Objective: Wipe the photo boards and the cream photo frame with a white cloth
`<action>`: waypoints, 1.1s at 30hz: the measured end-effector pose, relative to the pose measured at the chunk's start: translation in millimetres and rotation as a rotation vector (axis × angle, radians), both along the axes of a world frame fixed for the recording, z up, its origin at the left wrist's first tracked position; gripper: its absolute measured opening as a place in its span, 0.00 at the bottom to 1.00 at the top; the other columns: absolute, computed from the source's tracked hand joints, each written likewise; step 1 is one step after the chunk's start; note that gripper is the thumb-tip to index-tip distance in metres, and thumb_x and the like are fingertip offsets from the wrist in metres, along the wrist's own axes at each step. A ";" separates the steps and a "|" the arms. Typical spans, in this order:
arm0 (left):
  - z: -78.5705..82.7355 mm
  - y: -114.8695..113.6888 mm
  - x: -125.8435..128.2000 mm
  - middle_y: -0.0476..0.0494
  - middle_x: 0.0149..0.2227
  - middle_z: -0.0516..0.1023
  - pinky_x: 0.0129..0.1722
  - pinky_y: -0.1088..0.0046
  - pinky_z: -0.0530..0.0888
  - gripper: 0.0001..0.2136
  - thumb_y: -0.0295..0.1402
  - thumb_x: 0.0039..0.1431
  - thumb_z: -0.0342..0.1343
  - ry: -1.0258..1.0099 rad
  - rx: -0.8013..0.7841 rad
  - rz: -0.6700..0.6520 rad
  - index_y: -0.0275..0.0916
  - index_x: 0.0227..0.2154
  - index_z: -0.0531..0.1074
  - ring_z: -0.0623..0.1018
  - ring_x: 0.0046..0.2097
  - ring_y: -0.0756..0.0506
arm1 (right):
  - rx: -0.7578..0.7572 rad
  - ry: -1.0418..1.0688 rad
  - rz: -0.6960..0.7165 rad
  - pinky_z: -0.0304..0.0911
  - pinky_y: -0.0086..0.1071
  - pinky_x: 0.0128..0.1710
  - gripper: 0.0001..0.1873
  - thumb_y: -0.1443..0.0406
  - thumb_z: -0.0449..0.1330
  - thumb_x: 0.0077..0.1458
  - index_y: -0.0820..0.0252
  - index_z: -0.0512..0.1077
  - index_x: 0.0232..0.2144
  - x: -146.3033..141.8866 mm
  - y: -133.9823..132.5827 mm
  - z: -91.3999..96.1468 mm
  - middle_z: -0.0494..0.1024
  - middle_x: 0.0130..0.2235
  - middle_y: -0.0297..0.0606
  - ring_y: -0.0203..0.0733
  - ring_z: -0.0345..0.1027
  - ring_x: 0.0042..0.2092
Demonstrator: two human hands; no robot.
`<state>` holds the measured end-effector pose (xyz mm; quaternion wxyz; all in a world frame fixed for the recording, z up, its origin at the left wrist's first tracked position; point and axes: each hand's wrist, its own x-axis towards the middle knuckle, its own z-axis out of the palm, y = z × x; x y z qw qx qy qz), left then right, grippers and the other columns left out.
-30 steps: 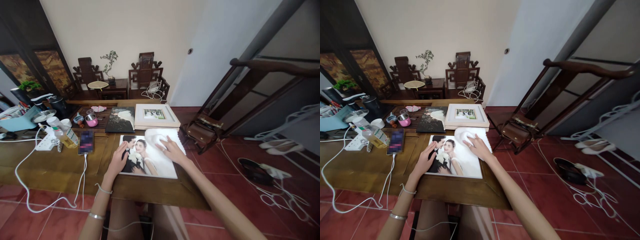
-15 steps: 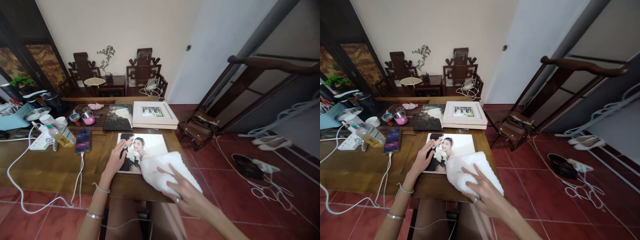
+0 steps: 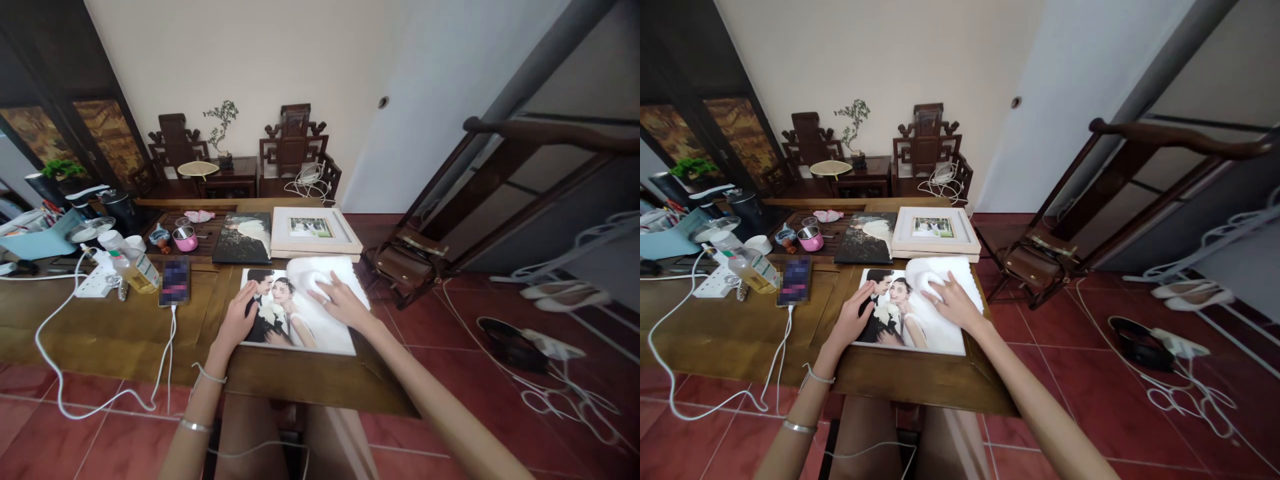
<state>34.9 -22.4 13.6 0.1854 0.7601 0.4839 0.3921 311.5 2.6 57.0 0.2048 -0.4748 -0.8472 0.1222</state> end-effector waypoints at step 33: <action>0.7 1.4 2.2 0.40 0.60 0.65 0.63 0.58 0.59 0.19 0.31 0.62 0.47 -0.004 -0.033 0.031 0.40 0.56 0.64 0.63 0.63 0.43 | 0.032 -0.068 0.134 0.47 0.53 0.61 0.15 0.62 0.48 0.62 0.60 0.74 0.37 -0.6 -91.9 7.1 0.68 0.57 0.49 0.53 0.53 0.62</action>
